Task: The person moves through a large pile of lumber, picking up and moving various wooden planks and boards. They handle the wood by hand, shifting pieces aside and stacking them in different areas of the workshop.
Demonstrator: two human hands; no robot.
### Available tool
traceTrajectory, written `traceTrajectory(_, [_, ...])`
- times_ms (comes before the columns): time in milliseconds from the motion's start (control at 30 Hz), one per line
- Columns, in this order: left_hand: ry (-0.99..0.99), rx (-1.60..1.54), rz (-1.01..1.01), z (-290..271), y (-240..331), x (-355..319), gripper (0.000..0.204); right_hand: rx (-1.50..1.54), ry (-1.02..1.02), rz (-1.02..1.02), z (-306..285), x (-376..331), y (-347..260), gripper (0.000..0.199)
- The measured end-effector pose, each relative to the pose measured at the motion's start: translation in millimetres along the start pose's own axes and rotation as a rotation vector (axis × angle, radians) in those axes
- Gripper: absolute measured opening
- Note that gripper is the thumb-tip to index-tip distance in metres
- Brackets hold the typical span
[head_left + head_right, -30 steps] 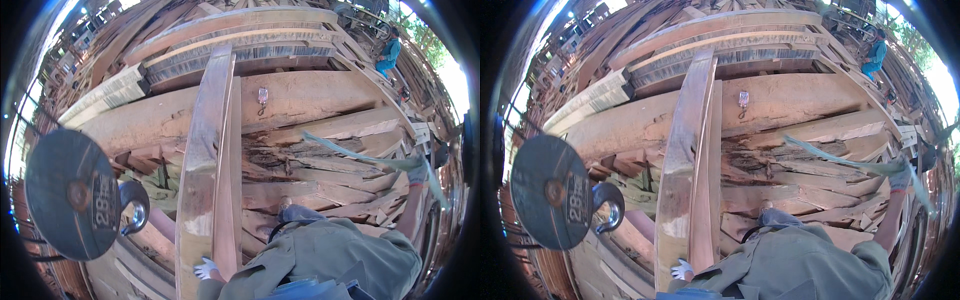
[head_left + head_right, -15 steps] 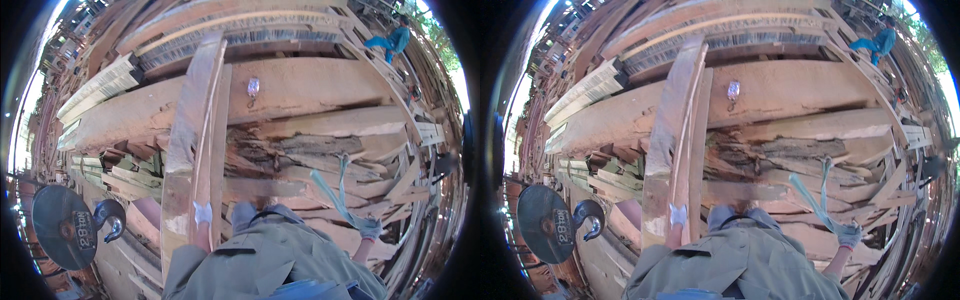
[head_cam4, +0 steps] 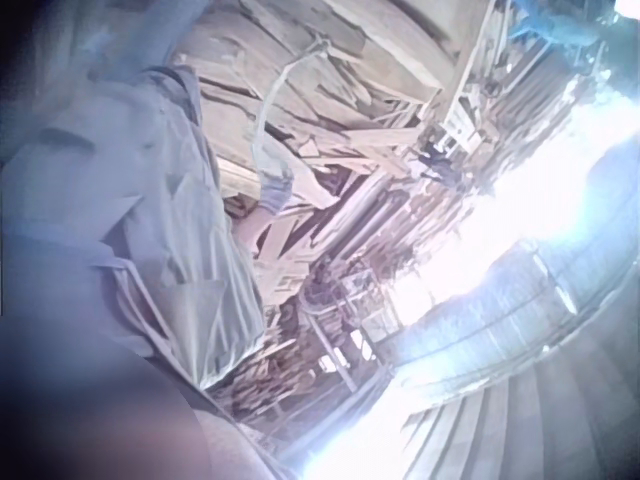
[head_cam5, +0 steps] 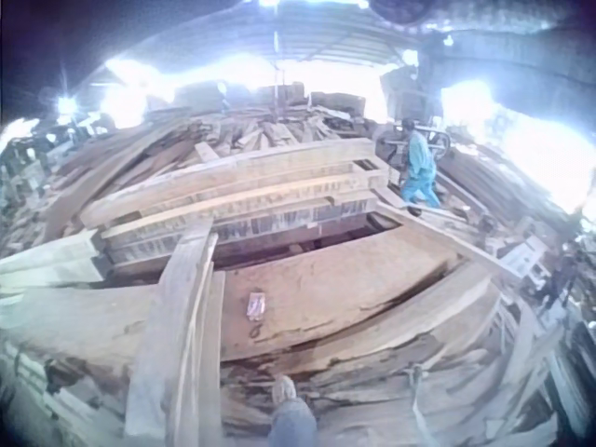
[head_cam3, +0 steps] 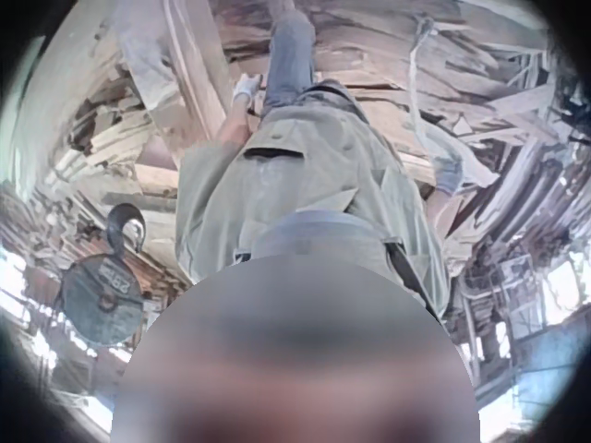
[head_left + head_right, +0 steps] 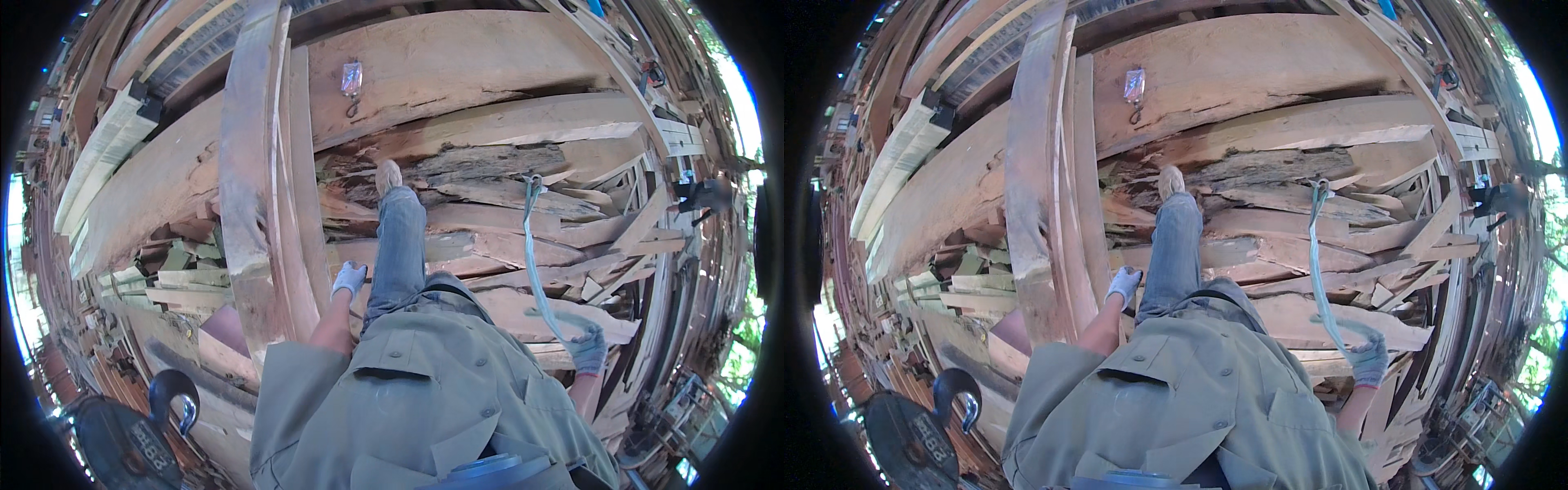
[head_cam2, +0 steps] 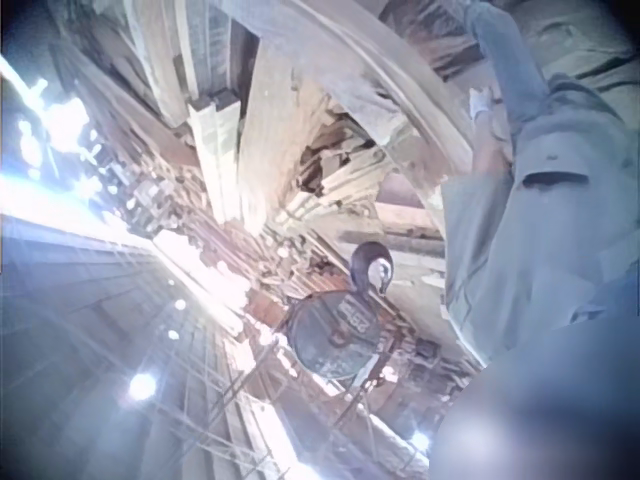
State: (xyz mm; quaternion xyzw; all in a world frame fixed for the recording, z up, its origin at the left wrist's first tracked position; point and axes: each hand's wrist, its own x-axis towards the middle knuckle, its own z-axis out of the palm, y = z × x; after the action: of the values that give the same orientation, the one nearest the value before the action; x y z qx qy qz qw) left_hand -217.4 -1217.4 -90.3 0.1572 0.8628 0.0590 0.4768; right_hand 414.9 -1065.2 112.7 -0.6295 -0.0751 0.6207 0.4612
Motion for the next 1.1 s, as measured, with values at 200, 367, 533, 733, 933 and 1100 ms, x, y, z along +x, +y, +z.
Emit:
traceTrajectory(200, [-0.012,0.235,0.058,-59,57,63,0.053,0.163,0.084,0.008,28,-13,40,0.03])
traceTrajectory(367, [0.128,0.133,0.027,-132,147,162,0.062,0.066,0.247,0.035,119,-24,47,0.029])
traceTrajectory(533, [0.378,0.028,0.13,-181,244,278,0.09,0.002,0.309,0.199,247,9,16,0.026])
traceTrajectory(733, [0.319,0.188,0.081,-213,315,428,0.112,-0.238,0.339,0.194,375,28,-32,0.021])
traceTrajectory(933, [0.344,0.101,0.065,-211,352,504,0.101,-0.109,0.418,0.188,433,8,-40,0.027])
traceTrajectory(1100, [0.376,0.286,-0.134,-189,378,530,0.089,-0.078,0.55,0.238,446,4,-36,0.032])
